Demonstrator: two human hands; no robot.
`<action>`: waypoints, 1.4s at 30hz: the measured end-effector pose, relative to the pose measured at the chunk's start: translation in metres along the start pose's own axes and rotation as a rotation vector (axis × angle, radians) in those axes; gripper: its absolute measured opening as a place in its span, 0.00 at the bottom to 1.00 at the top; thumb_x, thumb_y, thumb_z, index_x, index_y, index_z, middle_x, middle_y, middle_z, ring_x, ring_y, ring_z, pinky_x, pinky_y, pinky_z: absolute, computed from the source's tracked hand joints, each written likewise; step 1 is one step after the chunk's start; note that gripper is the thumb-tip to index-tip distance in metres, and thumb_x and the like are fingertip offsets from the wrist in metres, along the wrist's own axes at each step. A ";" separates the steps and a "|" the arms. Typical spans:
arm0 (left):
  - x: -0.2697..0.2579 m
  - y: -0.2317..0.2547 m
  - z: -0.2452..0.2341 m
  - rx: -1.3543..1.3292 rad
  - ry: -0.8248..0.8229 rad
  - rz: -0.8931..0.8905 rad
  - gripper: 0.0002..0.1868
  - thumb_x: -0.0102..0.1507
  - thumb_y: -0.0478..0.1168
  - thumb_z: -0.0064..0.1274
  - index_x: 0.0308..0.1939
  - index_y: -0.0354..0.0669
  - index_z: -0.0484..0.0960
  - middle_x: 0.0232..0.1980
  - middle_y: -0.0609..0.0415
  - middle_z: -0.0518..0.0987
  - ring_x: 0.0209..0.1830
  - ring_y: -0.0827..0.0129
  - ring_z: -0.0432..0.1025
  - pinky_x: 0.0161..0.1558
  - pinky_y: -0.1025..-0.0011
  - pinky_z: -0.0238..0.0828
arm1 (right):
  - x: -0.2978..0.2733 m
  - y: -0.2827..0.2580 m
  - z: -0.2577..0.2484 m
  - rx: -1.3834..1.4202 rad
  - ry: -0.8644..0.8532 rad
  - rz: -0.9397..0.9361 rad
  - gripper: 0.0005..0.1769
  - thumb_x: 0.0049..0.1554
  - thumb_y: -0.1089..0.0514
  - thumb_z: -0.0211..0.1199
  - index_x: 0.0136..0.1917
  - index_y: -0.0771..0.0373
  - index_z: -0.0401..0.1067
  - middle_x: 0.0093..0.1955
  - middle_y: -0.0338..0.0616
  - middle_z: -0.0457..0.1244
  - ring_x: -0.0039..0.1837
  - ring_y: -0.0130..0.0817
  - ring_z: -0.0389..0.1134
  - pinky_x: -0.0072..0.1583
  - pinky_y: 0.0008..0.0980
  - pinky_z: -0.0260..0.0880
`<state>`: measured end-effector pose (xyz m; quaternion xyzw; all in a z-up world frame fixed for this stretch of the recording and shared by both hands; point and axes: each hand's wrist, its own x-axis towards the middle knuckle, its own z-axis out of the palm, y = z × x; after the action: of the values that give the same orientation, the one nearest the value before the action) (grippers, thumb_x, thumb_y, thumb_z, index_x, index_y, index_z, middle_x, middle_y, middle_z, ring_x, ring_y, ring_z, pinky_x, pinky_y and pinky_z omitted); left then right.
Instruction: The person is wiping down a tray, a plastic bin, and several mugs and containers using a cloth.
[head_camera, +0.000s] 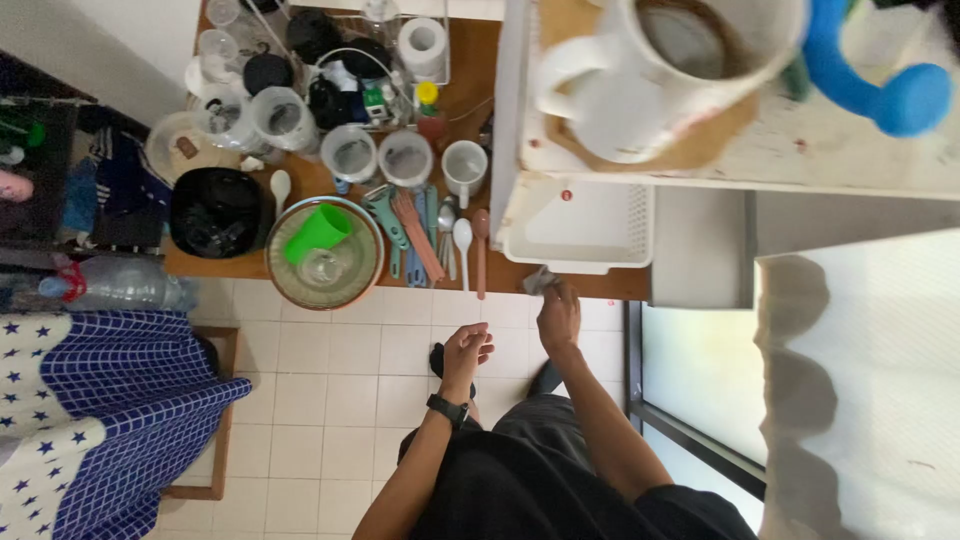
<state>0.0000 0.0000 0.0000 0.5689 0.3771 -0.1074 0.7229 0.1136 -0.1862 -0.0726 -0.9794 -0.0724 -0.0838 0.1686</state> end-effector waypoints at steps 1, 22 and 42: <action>-0.001 -0.003 0.008 0.005 -0.005 0.001 0.14 0.64 0.42 0.55 0.54 0.50 0.85 0.44 0.50 0.85 0.38 0.67 0.82 0.40 0.72 0.78 | -0.003 0.007 -0.001 -0.001 0.003 0.006 0.10 0.53 0.66 0.62 0.48 0.58 0.79 0.50 0.44 0.63 0.56 0.46 0.68 0.58 0.38 0.70; -0.052 -0.030 0.210 0.279 -0.423 0.238 0.11 0.70 0.41 0.53 0.42 0.37 0.85 0.32 0.48 0.83 0.35 0.66 0.81 0.38 0.67 0.81 | -0.074 0.161 -0.197 0.855 -0.291 0.415 0.14 0.55 0.53 0.68 0.53 0.58 0.77 0.42 0.46 0.71 0.40 0.37 0.72 0.44 0.38 0.71; 0.026 -0.013 0.324 0.065 -0.255 0.147 0.26 0.67 0.42 0.59 0.68 0.45 0.75 0.51 0.53 0.80 0.38 0.73 0.72 0.45 0.69 0.78 | -0.003 0.166 -0.234 1.767 0.010 1.029 0.11 0.48 0.78 0.67 0.45 0.77 0.71 0.39 0.54 0.63 0.45 0.39 0.71 0.50 0.38 0.76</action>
<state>0.1476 -0.2899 -0.0043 0.5998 0.2356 -0.1376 0.7522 0.1060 -0.4217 0.0919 -0.4169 0.3218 0.0781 0.8465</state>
